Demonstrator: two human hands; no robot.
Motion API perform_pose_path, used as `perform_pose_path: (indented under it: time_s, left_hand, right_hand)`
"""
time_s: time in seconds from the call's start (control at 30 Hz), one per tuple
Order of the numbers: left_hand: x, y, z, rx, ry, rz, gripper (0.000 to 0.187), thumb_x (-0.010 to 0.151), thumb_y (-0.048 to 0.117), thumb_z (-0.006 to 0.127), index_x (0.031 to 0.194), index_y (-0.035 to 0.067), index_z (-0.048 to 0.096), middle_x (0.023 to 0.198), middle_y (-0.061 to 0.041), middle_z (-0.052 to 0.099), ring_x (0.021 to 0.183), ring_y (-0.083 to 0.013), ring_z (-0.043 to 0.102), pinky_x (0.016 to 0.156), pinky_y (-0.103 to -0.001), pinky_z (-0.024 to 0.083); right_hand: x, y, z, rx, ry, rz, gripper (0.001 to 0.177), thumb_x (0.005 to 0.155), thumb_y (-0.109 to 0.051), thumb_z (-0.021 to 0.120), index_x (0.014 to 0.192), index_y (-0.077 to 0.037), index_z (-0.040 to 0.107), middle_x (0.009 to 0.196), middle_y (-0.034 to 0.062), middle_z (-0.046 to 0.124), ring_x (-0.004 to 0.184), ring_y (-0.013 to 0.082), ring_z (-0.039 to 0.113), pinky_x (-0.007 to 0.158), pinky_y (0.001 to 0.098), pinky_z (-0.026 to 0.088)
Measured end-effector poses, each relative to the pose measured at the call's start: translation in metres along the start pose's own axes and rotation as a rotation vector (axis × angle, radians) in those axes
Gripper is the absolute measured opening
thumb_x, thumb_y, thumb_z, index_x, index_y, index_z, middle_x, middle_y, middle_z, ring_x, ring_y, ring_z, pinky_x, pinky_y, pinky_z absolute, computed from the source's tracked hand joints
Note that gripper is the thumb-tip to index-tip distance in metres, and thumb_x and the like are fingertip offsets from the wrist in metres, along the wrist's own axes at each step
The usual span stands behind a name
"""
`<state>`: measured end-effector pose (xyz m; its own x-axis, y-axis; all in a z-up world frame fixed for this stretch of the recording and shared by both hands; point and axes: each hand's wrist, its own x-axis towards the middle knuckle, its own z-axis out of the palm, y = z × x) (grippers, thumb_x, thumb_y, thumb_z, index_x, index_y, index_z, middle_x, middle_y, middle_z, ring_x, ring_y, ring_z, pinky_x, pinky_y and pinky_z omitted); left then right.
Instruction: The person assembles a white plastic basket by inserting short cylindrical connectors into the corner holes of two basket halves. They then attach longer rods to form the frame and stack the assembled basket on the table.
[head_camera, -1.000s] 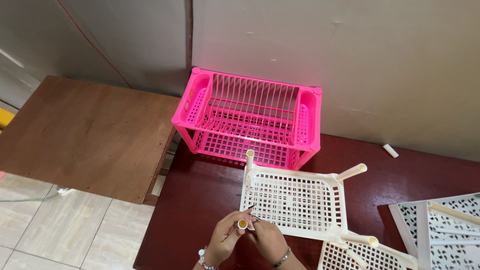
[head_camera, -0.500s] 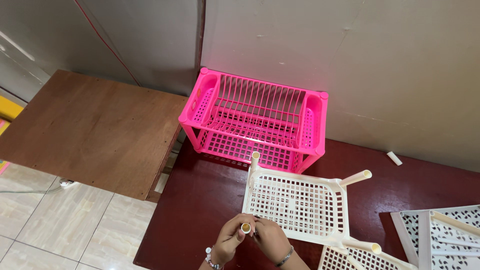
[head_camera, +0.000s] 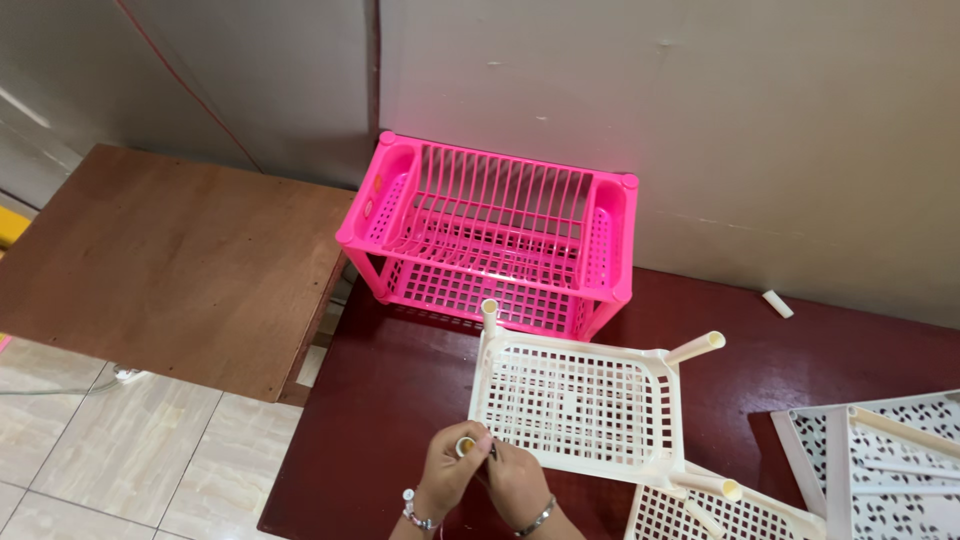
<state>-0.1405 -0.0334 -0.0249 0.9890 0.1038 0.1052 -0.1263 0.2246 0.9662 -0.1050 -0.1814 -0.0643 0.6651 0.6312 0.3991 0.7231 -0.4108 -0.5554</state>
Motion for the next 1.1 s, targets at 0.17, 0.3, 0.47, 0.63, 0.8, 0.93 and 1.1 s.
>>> perform_pose_path:
  time_s: [0.17, 0.3, 0.47, 0.63, 0.8, 0.93, 1.1]
  left_hand:
    - [0.009, -0.002, -0.009, -0.003, -0.110, -0.078, 0.030, 0.097, 0.015, 0.061, 0.071, 0.000, 0.057, 0.066, 0.001, 0.053, 0.062, -0.0069, 0.044, 0.057, -0.026, 0.037]
    - [0.017, 0.002, -0.023, -0.079, -0.225, -0.124, 0.034, 0.094, 0.015, 0.062, 0.065, 0.000, 0.052, 0.062, 0.000, 0.049, 0.059, -0.0083, 0.041, 0.055, -0.028, 0.033]
    - [0.021, -0.002, -0.030, -0.046, -0.285, -0.003, 0.035, 0.089, 0.017, 0.062, 0.062, 0.003, 0.045, 0.061, -0.002, 0.048, 0.056, -0.0100, 0.039, 0.053, -0.029, 0.032]
    - [0.020, 0.000, -0.021, -0.015, -0.162, 0.017, 0.030, 0.088, 0.017, 0.062, 0.065, 0.004, 0.048, 0.064, -0.002, 0.053, 0.058, -0.0095, 0.041, 0.053, -0.028, 0.034]
    - [0.030, 0.012, 0.001, 0.054, -0.085, 0.286, 0.011, 0.097, 0.007, 0.063, 0.087, 0.003, 0.059, 0.084, -0.006, 0.058, 0.080, -0.0107, 0.053, 0.071, -0.031, 0.047]
    - [0.023, 0.012, 0.032, 0.334, 0.269, 0.133, 0.011, 0.091, 0.008, 0.067, 0.085, 0.005, 0.058, 0.073, 0.002, 0.057, 0.058, -0.0024, 0.048, 0.045, -0.022, 0.037]
    - [0.028, -0.011, 0.032, 0.401, 0.362, 0.140, 0.037, 0.098, 0.010, 0.066, 0.064, 0.005, 0.053, 0.053, 0.005, 0.047, 0.046, -0.0027, 0.036, 0.041, -0.025, 0.026]
  right_hand:
    - [0.009, -0.014, -0.018, 0.063, 0.064, 0.032, 0.027, 0.085, -0.016, 0.077, 0.104, -0.002, 0.065, 0.096, 0.0106, 0.070, 0.083, 0.0270, 0.070, 0.069, 0.0367, 0.058]
    - [0.014, -0.014, -0.049, -0.124, -0.014, 0.068, 0.068, 0.081, -0.041, 0.079, 0.133, -0.004, 0.057, 0.129, 0.0161, 0.064, 0.119, 0.0330, 0.060, 0.100, 0.0514, 0.043]
    - [0.009, -0.017, -0.080, -0.309, -0.249, 0.315, 0.113, 0.068, -0.072, 0.077, 0.153, -0.009, 0.037, 0.157, 0.0233, 0.036, 0.145, 0.0409, 0.032, 0.111, 0.0721, 0.010]
    - [-0.009, -0.020, -0.073, -0.383, -0.673, 0.486, 0.115, 0.075, -0.063, 0.078, 0.165, -0.023, 0.019, 0.165, 0.0233, 0.016, 0.153, 0.0437, 0.014, 0.108, 0.0748, 0.004]
    - [-0.024, 0.019, -0.054, -0.626, -0.356, 0.077, 0.080, 0.084, -0.015, 0.063, 0.155, -0.030, 0.031, 0.154, 0.0233, 0.038, 0.142, 0.0441, 0.033, 0.110, 0.0722, 0.018]
    - [-0.024, 0.049, -0.057, -0.603, -0.356, -0.032, 0.077, 0.087, -0.011, 0.059, 0.157, -0.027, 0.032, 0.153, 0.0229, 0.041, 0.141, 0.0428, 0.038, 0.111, 0.0708, 0.022]
    - [-0.023, 0.057, -0.061, -0.601, -0.356, -0.105, 0.072, 0.089, -0.011, 0.058, 0.156, -0.023, 0.035, 0.152, 0.0235, 0.042, 0.140, 0.0428, 0.039, 0.112, 0.0698, 0.023]
